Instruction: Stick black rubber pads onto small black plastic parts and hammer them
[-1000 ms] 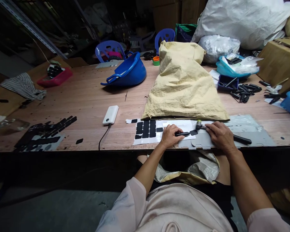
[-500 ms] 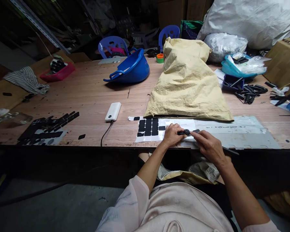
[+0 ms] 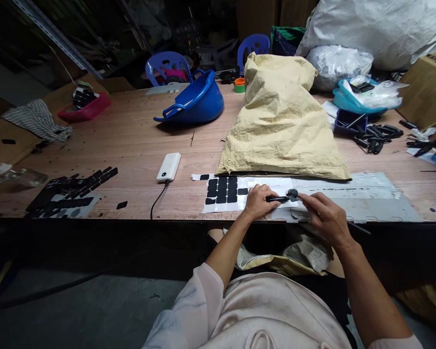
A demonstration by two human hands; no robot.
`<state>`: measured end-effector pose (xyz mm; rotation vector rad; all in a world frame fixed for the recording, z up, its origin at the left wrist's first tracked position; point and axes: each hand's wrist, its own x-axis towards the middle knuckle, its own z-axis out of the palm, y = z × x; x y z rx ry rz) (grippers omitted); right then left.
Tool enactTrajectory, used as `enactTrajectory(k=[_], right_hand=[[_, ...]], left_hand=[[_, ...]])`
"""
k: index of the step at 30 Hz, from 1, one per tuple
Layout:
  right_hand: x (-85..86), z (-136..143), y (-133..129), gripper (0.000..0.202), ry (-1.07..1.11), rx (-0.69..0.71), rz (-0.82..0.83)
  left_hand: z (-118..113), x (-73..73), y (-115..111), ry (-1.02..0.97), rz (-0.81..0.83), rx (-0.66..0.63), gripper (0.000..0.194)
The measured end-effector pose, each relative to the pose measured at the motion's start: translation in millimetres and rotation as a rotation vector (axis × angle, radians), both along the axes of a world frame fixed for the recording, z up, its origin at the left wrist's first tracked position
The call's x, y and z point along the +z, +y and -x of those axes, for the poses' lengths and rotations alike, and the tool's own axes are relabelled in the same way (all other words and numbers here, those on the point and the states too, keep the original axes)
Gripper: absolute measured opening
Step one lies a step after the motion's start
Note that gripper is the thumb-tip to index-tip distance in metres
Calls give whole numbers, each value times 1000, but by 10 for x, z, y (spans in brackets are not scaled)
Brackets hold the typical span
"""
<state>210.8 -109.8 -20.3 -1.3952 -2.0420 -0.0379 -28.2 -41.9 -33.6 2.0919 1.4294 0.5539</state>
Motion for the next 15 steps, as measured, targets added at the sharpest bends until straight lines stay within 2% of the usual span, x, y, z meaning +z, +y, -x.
enactTrajectory(k=[5,9,15], right_hand=[[-21,-202,223,31,-45,-99,-55],[-160,-362,389,26,-141,-105,-57],[-335,-388,416,27,-138,-176,-88]], left_hand=[[0,9,-17,4,-15,10,21],[6,-6,-12,17,-28,-14,23],[32,-35,-6,3,-30,-30,21]])
